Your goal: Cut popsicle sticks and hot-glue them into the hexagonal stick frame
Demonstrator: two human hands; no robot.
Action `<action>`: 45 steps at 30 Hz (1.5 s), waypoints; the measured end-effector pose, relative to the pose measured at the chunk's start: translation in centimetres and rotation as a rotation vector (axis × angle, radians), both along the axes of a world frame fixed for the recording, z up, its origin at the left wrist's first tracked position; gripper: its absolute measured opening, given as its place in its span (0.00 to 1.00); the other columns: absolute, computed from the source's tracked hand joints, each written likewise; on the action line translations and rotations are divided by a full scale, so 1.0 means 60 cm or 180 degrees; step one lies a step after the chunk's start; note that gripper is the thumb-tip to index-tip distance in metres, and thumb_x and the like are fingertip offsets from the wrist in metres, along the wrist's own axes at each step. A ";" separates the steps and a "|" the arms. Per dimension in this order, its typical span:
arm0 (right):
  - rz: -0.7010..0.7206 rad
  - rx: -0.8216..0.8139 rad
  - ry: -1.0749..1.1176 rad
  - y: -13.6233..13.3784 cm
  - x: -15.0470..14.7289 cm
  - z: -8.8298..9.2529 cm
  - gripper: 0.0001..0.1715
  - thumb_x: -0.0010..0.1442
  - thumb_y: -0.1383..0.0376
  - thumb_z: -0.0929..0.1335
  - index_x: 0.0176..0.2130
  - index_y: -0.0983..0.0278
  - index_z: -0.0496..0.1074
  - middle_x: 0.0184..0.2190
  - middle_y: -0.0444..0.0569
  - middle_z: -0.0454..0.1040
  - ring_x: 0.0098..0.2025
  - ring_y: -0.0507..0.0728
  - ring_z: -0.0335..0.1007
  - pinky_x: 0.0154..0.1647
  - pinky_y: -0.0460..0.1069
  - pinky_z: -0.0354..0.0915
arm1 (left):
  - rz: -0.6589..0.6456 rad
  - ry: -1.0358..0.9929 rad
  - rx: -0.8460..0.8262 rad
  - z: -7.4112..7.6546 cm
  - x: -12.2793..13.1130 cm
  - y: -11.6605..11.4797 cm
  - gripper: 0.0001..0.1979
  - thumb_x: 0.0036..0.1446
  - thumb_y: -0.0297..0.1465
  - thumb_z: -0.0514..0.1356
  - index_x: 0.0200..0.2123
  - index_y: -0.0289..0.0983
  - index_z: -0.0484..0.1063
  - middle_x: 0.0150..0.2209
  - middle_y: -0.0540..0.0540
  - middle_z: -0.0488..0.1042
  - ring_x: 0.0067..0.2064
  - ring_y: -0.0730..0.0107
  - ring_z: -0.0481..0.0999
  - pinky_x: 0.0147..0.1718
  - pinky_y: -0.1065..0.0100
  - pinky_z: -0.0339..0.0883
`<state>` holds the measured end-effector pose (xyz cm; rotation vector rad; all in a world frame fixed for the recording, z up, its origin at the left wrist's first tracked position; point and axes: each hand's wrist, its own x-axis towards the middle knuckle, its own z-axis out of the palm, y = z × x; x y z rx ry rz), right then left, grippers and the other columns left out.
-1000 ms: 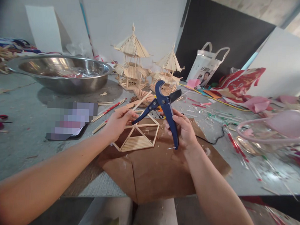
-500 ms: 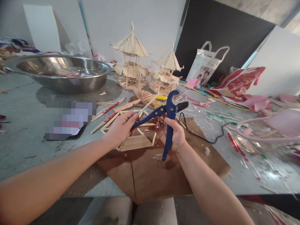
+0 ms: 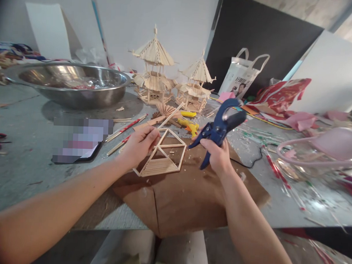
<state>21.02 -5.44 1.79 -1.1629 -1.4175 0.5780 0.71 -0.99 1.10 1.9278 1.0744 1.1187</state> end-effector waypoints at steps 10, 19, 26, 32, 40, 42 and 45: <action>-0.1176 -0.0277 -0.2826 0.016 -0.009 -0.016 0.24 0.42 0.66 0.61 0.43 0.64 0.61 0.35 0.53 0.68 0.37 0.61 0.63 0.36 0.53 0.59 | -0.0231 -0.0177 0.0235 0.004 -0.001 -0.007 0.14 0.56 0.38 0.46 0.25 0.35 0.61 0.16 0.55 0.58 0.20 0.79 0.57 0.21 0.75 0.53; -0.0585 -0.0303 -0.2957 0.007 -0.039 -0.024 0.24 0.43 0.66 0.61 0.43 0.64 0.59 0.39 0.54 0.65 0.41 0.60 0.61 0.39 0.53 0.59 | -0.0564 -0.0095 0.0116 0.001 0.009 -0.012 0.16 0.55 0.37 0.47 0.19 0.35 0.56 0.15 0.55 0.56 0.18 0.80 0.56 0.20 0.75 0.51; -0.0541 -0.0362 -0.3021 0.006 -0.047 -0.025 0.23 0.43 0.66 0.61 0.43 0.65 0.59 0.37 0.54 0.66 0.40 0.60 0.61 0.39 0.51 0.58 | -0.0610 -0.0161 0.0017 -0.004 0.013 -0.015 0.14 0.55 0.35 0.48 0.20 0.36 0.57 0.14 0.56 0.55 0.17 0.81 0.54 0.19 0.75 0.49; -0.0524 -0.0457 -0.3023 0.006 -0.049 -0.023 0.22 0.43 0.65 0.62 0.41 0.64 0.60 0.34 0.52 0.67 0.36 0.58 0.63 0.36 0.50 0.59 | -0.0644 -0.0173 -0.0005 -0.003 0.015 -0.016 0.12 0.55 0.31 0.48 0.20 0.35 0.59 0.14 0.56 0.55 0.17 0.81 0.54 0.19 0.75 0.50; -0.0548 -0.0426 -0.3051 0.005 -0.050 -0.023 0.21 0.43 0.65 0.62 0.41 0.64 0.60 0.34 0.51 0.67 0.36 0.58 0.64 0.34 0.50 0.59 | -0.0589 -0.0090 -0.0005 -0.007 0.015 -0.014 0.12 0.54 0.31 0.49 0.19 0.35 0.58 0.14 0.56 0.56 0.18 0.80 0.55 0.19 0.75 0.50; -0.0532 -0.0438 -0.3039 0.004 -0.051 -0.022 0.20 0.43 0.66 0.62 0.40 0.64 0.60 0.34 0.51 0.67 0.36 0.58 0.64 0.34 0.49 0.59 | -0.0606 -0.0093 -0.0022 -0.007 0.015 -0.014 0.13 0.54 0.32 0.49 0.19 0.35 0.58 0.13 0.56 0.56 0.18 0.80 0.55 0.19 0.75 0.50; -0.0515 -0.0430 -0.3014 0.004 -0.051 -0.023 0.20 0.43 0.66 0.62 0.40 0.64 0.60 0.34 0.51 0.67 0.36 0.58 0.64 0.35 0.49 0.59 | -0.0624 -0.0078 -0.0045 -0.006 0.015 -0.014 0.14 0.54 0.34 0.49 0.19 0.35 0.57 0.13 0.56 0.55 0.18 0.80 0.55 0.19 0.75 0.50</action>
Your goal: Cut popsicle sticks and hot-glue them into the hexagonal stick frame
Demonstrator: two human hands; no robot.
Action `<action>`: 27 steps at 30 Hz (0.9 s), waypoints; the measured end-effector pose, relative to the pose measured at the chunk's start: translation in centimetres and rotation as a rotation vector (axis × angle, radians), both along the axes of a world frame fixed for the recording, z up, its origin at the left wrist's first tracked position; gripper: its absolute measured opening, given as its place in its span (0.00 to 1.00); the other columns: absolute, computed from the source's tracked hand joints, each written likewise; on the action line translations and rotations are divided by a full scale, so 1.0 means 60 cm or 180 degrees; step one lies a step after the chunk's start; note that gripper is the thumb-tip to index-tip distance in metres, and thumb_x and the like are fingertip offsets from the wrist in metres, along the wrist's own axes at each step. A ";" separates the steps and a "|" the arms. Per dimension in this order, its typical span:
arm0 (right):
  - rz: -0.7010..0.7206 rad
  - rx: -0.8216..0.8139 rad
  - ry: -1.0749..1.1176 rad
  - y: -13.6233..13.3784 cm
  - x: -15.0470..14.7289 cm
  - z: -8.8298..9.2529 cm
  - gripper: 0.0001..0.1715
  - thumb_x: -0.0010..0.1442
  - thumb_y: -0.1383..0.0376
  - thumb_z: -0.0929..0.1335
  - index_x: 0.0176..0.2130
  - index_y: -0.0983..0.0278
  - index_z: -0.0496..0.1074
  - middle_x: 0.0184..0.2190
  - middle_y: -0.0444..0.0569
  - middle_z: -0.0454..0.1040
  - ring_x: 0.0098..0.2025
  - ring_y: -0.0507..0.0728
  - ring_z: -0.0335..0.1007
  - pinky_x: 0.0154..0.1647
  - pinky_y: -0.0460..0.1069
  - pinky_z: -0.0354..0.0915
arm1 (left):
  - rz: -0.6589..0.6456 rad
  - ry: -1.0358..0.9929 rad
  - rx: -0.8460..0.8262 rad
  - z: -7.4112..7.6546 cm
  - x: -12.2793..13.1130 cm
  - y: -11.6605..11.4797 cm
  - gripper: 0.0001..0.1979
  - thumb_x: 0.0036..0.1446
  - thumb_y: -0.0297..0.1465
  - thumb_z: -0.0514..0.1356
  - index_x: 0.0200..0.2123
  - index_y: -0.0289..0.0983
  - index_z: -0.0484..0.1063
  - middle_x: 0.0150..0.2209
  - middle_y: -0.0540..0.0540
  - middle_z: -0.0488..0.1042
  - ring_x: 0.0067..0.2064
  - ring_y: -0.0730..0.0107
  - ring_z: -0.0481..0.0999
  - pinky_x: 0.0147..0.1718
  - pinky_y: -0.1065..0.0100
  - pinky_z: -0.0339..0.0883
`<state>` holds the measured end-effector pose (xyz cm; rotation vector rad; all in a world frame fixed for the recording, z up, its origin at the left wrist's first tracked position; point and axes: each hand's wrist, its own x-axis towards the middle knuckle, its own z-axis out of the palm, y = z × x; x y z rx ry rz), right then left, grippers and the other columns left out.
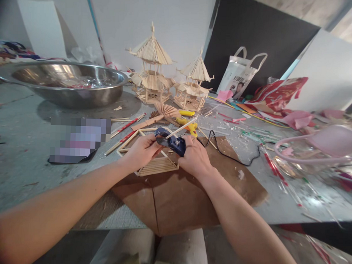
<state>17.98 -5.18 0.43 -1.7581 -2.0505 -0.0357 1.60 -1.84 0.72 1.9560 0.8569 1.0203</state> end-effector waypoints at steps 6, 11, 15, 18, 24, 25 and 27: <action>-0.0022 -0.0082 -0.0023 0.000 0.000 0.000 0.20 0.43 0.66 0.62 0.40 0.64 0.60 0.34 0.51 0.67 0.38 0.58 0.64 0.37 0.50 0.59 | 0.0022 0.0092 -0.0079 0.000 -0.001 0.001 0.17 0.54 0.38 0.49 0.18 0.36 0.56 0.13 0.56 0.55 0.17 0.80 0.55 0.18 0.75 0.49; -0.0048 -0.0178 -0.0019 0.000 -0.002 0.000 0.21 0.43 0.66 0.62 0.41 0.63 0.61 0.35 0.51 0.68 0.38 0.58 0.65 0.38 0.50 0.59 | -0.0007 0.0092 -0.0164 -0.001 -0.002 0.003 0.18 0.54 0.39 0.48 0.17 0.36 0.56 0.12 0.56 0.55 0.17 0.80 0.55 0.18 0.75 0.49; -0.0046 -0.0143 -0.0007 0.001 -0.002 0.000 0.21 0.43 0.65 0.62 0.41 0.64 0.61 0.36 0.51 0.68 0.39 0.58 0.65 0.38 0.50 0.59 | -0.0013 0.0065 -0.0230 0.001 0.000 0.001 0.19 0.54 0.40 0.48 0.16 0.36 0.54 0.12 0.55 0.55 0.16 0.80 0.55 0.17 0.75 0.49; -0.0084 -0.0172 -0.0024 0.002 -0.002 0.000 0.22 0.43 0.64 0.62 0.42 0.64 0.61 0.36 0.52 0.68 0.39 0.58 0.65 0.38 0.50 0.59 | -0.0050 0.0009 -0.0346 0.002 0.001 0.000 0.19 0.54 0.40 0.49 0.16 0.36 0.54 0.12 0.55 0.55 0.16 0.80 0.54 0.17 0.75 0.49; -0.0095 -0.0185 -0.0104 0.002 -0.003 0.003 0.24 0.43 0.65 0.62 0.43 0.65 0.61 0.35 0.52 0.69 0.39 0.59 0.65 0.39 0.50 0.59 | -0.0056 0.0009 -0.0351 -0.004 0.001 0.003 0.19 0.54 0.39 0.48 0.16 0.35 0.54 0.12 0.55 0.55 0.16 0.81 0.54 0.17 0.75 0.49; -0.0093 -0.0186 -0.0111 0.001 -0.003 0.002 0.24 0.43 0.65 0.62 0.43 0.65 0.61 0.35 0.53 0.69 0.40 0.59 0.65 0.39 0.50 0.59 | -0.0067 0.0012 -0.0347 -0.005 0.001 0.004 0.19 0.54 0.39 0.48 0.16 0.35 0.55 0.12 0.55 0.55 0.16 0.81 0.55 0.17 0.75 0.49; -0.0093 -0.0190 -0.0115 0.001 -0.002 0.002 0.24 0.43 0.65 0.62 0.43 0.65 0.61 0.36 0.53 0.69 0.40 0.59 0.65 0.39 0.50 0.59 | -0.0096 0.0002 -0.0353 -0.007 0.001 0.005 0.18 0.54 0.39 0.48 0.16 0.35 0.55 0.12 0.55 0.55 0.16 0.81 0.55 0.17 0.75 0.49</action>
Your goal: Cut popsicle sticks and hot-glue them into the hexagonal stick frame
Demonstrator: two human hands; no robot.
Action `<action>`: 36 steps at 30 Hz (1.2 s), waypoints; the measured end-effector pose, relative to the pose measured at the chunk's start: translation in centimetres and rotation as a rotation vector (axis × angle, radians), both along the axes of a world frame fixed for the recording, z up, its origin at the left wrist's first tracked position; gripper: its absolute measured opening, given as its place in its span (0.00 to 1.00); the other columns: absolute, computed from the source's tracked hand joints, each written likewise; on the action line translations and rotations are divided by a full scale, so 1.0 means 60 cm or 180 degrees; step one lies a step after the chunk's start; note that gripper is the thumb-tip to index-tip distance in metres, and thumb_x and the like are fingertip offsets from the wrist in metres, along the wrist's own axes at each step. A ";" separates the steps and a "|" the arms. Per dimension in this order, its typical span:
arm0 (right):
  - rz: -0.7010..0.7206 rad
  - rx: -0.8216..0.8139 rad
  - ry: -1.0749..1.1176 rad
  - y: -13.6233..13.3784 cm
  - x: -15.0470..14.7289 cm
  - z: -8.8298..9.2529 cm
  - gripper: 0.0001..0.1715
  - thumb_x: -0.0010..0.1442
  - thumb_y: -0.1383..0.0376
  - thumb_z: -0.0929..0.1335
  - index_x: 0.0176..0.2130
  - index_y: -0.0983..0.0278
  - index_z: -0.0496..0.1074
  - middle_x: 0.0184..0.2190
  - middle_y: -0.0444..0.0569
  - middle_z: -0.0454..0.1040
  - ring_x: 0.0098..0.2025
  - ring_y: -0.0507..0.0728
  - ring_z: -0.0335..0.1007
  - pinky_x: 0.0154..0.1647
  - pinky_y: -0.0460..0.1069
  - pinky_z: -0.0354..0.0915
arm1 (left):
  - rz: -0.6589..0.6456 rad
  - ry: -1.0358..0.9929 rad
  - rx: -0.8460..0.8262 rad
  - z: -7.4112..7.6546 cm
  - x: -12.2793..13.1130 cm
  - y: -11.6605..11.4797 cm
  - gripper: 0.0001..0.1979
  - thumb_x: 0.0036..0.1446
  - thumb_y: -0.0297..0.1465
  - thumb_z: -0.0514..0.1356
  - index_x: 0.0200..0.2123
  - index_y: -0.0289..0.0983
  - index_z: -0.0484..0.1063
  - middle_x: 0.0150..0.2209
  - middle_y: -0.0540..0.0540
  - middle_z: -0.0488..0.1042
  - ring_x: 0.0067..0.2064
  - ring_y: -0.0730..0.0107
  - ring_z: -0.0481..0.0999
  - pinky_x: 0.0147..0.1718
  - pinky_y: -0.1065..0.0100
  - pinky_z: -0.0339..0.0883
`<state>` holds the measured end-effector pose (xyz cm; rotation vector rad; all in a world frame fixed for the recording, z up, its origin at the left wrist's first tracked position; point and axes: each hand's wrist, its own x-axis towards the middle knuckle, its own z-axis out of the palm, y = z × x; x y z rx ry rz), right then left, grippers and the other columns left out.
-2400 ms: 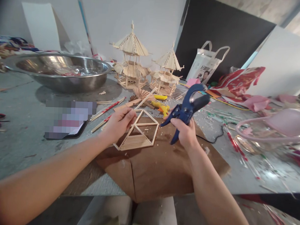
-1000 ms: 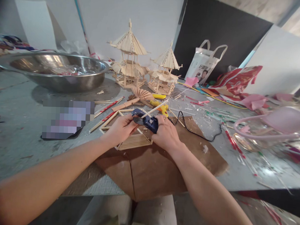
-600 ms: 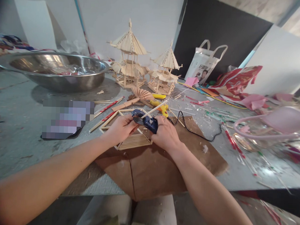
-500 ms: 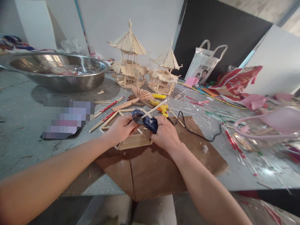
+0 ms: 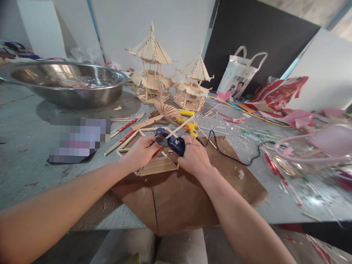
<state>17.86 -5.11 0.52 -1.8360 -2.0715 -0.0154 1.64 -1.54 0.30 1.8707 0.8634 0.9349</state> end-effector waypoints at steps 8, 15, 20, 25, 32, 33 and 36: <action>0.0012 -0.0005 -0.0012 -0.001 0.001 -0.002 0.23 0.43 0.65 0.62 0.43 0.64 0.61 0.35 0.52 0.69 0.38 0.59 0.65 0.38 0.50 0.59 | -0.0018 -0.0023 0.0013 0.000 0.000 0.000 0.18 0.53 0.40 0.48 0.17 0.36 0.55 0.12 0.55 0.55 0.16 0.81 0.55 0.17 0.75 0.49; -0.0020 -0.0084 -0.0026 -0.001 -0.001 0.002 0.20 0.44 0.64 0.61 0.41 0.64 0.61 0.34 0.52 0.69 0.37 0.58 0.66 0.37 0.49 0.59 | -0.0062 -0.0088 -0.0038 -0.001 0.000 0.000 0.17 0.53 0.40 0.49 0.18 0.36 0.56 0.12 0.56 0.55 0.16 0.81 0.54 0.16 0.75 0.48; -0.0079 -0.0164 -0.0127 -0.003 0.000 0.004 0.19 0.45 0.63 0.61 0.40 0.63 0.62 0.33 0.51 0.70 0.35 0.58 0.66 0.34 0.49 0.59 | -0.0045 -0.0034 -0.0014 -0.002 0.000 0.001 0.17 0.52 0.40 0.50 0.19 0.35 0.58 0.13 0.56 0.56 0.16 0.81 0.55 0.16 0.75 0.49; -0.0160 -0.0209 -0.0234 -0.004 0.000 0.008 0.19 0.45 0.61 0.62 0.39 0.62 0.63 0.33 0.50 0.71 0.34 0.58 0.67 0.32 0.48 0.59 | -0.0101 -0.0089 -0.0112 0.000 0.002 -0.001 0.15 0.52 0.40 0.50 0.22 0.35 0.61 0.12 0.56 0.55 0.15 0.81 0.54 0.15 0.75 0.49; -0.0340 -0.0263 -0.0458 -0.004 0.000 0.010 0.17 0.45 0.59 0.62 0.38 0.60 0.64 0.31 0.49 0.72 0.31 0.58 0.68 0.28 0.49 0.57 | -0.0075 0.0020 0.0013 0.003 0.002 -0.005 0.15 0.54 0.37 0.48 0.19 0.35 0.58 0.13 0.56 0.56 0.15 0.81 0.55 0.16 0.75 0.50; -0.0337 -0.0267 -0.0470 -0.004 0.000 0.010 0.17 0.46 0.59 0.62 0.38 0.60 0.64 0.30 0.49 0.72 0.31 0.58 0.68 0.28 0.49 0.57 | -0.0056 0.0097 0.0055 0.004 0.002 -0.005 0.15 0.54 0.37 0.47 0.19 0.35 0.58 0.13 0.56 0.57 0.16 0.80 0.56 0.17 0.75 0.51; -0.0341 -0.0251 -0.0467 -0.003 0.000 0.011 0.16 0.46 0.59 0.61 0.38 0.60 0.64 0.30 0.49 0.73 0.31 0.59 0.69 0.28 0.49 0.57 | 0.0067 0.0287 0.0263 0.006 0.002 -0.006 0.14 0.54 0.36 0.49 0.19 0.35 0.60 0.14 0.55 0.59 0.17 0.79 0.58 0.19 0.75 0.53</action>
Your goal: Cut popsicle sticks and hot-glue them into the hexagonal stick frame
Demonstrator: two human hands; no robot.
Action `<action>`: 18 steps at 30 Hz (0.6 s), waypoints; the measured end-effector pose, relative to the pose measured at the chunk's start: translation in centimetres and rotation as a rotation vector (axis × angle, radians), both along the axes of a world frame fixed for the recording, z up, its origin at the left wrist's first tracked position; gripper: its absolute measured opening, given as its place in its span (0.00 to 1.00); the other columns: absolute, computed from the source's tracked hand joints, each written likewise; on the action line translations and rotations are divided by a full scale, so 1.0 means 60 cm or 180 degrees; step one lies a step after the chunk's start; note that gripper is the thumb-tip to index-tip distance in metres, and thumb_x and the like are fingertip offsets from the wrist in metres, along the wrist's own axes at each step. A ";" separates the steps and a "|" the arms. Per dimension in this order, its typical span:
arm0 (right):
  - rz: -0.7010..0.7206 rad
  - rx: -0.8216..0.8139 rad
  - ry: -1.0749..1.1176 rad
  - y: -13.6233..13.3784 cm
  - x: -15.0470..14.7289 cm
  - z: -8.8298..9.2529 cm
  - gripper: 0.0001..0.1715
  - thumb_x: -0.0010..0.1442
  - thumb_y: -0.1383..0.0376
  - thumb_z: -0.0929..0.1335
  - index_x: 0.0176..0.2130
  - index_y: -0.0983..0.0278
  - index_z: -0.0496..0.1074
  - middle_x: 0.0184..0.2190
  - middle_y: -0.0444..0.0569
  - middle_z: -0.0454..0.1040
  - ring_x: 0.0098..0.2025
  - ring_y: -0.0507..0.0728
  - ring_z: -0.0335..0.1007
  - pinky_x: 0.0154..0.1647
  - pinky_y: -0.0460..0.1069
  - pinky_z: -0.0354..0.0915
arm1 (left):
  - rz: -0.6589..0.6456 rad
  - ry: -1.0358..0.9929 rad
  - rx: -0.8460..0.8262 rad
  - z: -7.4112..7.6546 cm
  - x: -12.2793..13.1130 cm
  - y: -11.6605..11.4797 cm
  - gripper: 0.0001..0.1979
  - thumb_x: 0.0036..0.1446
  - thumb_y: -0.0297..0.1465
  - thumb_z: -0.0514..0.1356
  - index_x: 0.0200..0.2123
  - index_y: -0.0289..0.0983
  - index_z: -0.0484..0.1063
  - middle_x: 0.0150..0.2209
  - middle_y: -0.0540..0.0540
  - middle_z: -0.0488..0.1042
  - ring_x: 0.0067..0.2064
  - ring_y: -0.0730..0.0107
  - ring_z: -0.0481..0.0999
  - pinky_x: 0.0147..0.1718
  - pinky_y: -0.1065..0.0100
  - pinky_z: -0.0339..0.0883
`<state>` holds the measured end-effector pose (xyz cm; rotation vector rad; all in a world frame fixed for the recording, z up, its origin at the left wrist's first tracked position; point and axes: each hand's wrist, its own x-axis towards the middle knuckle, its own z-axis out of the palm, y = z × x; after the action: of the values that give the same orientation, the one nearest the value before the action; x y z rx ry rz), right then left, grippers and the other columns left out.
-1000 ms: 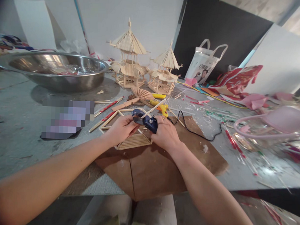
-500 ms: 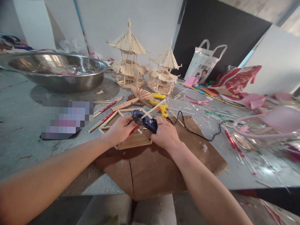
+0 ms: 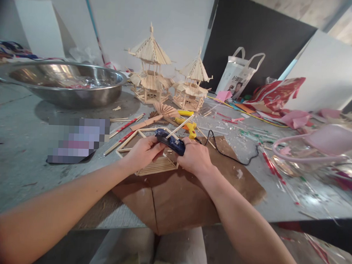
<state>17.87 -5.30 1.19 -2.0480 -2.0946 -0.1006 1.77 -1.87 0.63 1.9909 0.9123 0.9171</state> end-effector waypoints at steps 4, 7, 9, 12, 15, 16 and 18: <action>0.0033 0.0045 0.0037 0.002 0.001 -0.002 0.19 0.46 0.59 0.62 0.40 0.60 0.64 0.33 0.50 0.72 0.33 0.59 0.68 0.30 0.49 0.57 | 0.0213 0.0114 0.0225 0.000 0.000 0.000 0.14 0.52 0.32 0.50 0.17 0.35 0.60 0.14 0.55 0.59 0.19 0.78 0.59 0.20 0.75 0.53; 0.0110 0.0091 0.0141 0.003 0.002 -0.005 0.22 0.45 0.61 0.62 0.43 0.60 0.63 0.35 0.50 0.72 0.35 0.58 0.68 0.32 0.49 0.58 | 0.0249 0.0180 0.0297 -0.002 -0.001 0.000 0.14 0.52 0.31 0.50 0.17 0.35 0.60 0.14 0.54 0.60 0.19 0.79 0.60 0.20 0.75 0.54; 0.0143 0.0101 0.0203 0.004 0.003 -0.006 0.23 0.45 0.61 0.62 0.44 0.61 0.62 0.36 0.50 0.71 0.36 0.58 0.67 0.33 0.49 0.58 | 0.0228 0.0174 0.0328 -0.005 -0.002 0.000 0.13 0.52 0.32 0.50 0.17 0.35 0.61 0.14 0.54 0.60 0.19 0.79 0.60 0.20 0.75 0.54; 0.0176 0.0099 0.0277 0.004 0.002 -0.006 0.24 0.45 0.61 0.62 0.45 0.61 0.62 0.37 0.50 0.71 0.37 0.58 0.67 0.34 0.49 0.58 | 0.0147 0.0155 0.0264 -0.008 -0.003 0.001 0.13 0.53 0.32 0.49 0.19 0.35 0.62 0.15 0.54 0.62 0.18 0.80 0.61 0.20 0.76 0.55; 0.0172 0.0080 0.0341 0.002 0.000 -0.003 0.25 0.45 0.60 0.62 0.45 0.62 0.62 0.37 0.51 0.71 0.38 0.58 0.67 0.34 0.49 0.59 | 0.0046 0.0138 0.0021 -0.009 -0.003 0.001 0.13 0.53 0.33 0.48 0.20 0.34 0.62 0.16 0.54 0.64 0.17 0.81 0.61 0.19 0.76 0.56; 0.0169 0.0073 0.0351 0.002 0.000 -0.002 0.25 0.45 0.60 0.63 0.45 0.62 0.62 0.37 0.52 0.71 0.38 0.58 0.67 0.34 0.49 0.59 | 0.0017 0.0118 -0.0053 -0.009 -0.003 0.001 0.13 0.53 0.33 0.48 0.20 0.34 0.62 0.17 0.53 0.64 0.16 0.81 0.61 0.18 0.76 0.56; 0.0172 0.0067 0.0349 0.001 0.000 -0.002 0.26 0.45 0.60 0.63 0.46 0.62 0.62 0.37 0.52 0.71 0.38 0.58 0.67 0.34 0.49 0.59 | -0.0045 0.0088 -0.0145 -0.008 -0.003 0.001 0.13 0.52 0.34 0.48 0.20 0.34 0.62 0.18 0.53 0.65 0.16 0.81 0.62 0.18 0.76 0.57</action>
<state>17.86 -5.24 1.08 -1.9373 -2.0719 -0.0016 1.57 -1.83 0.18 1.9733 0.9254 0.8556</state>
